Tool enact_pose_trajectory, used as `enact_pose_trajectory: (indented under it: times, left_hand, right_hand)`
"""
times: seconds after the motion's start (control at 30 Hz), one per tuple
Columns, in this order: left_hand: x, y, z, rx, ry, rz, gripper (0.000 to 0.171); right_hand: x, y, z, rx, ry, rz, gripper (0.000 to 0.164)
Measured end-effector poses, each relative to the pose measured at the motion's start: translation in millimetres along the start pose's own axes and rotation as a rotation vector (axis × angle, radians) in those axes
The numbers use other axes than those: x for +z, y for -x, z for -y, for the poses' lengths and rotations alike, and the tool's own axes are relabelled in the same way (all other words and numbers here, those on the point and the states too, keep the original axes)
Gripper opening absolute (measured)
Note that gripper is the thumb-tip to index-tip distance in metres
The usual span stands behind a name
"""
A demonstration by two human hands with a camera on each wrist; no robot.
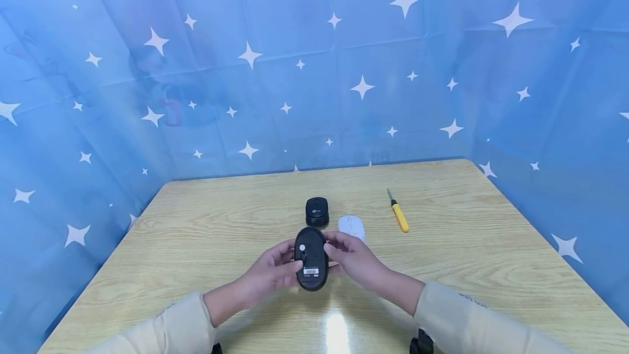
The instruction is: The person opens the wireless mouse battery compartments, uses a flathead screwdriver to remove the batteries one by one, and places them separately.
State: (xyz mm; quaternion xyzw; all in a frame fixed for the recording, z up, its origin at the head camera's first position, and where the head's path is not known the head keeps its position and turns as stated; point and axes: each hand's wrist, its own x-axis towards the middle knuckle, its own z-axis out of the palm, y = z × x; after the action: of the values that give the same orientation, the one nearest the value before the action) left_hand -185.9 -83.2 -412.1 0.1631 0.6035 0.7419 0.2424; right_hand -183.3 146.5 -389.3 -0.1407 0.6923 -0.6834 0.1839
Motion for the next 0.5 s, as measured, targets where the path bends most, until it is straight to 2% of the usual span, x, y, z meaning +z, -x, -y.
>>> enact_pose_trajectory:
  times: [0.23, 0.5]
  left_hand:
    - [4.1, 1.4, 2.1, -0.024, -0.018, -0.067, 0.048]
    - [5.1, 1.4, 1.2, -0.051, -0.032, -0.108, 0.049]
  right_hand:
    - [1.2, -1.1, -5.1, 0.016, -0.064, 0.038, 0.053]
    - [2.3, -0.6, -5.2, 0.009, -0.049, 0.031, 0.051]
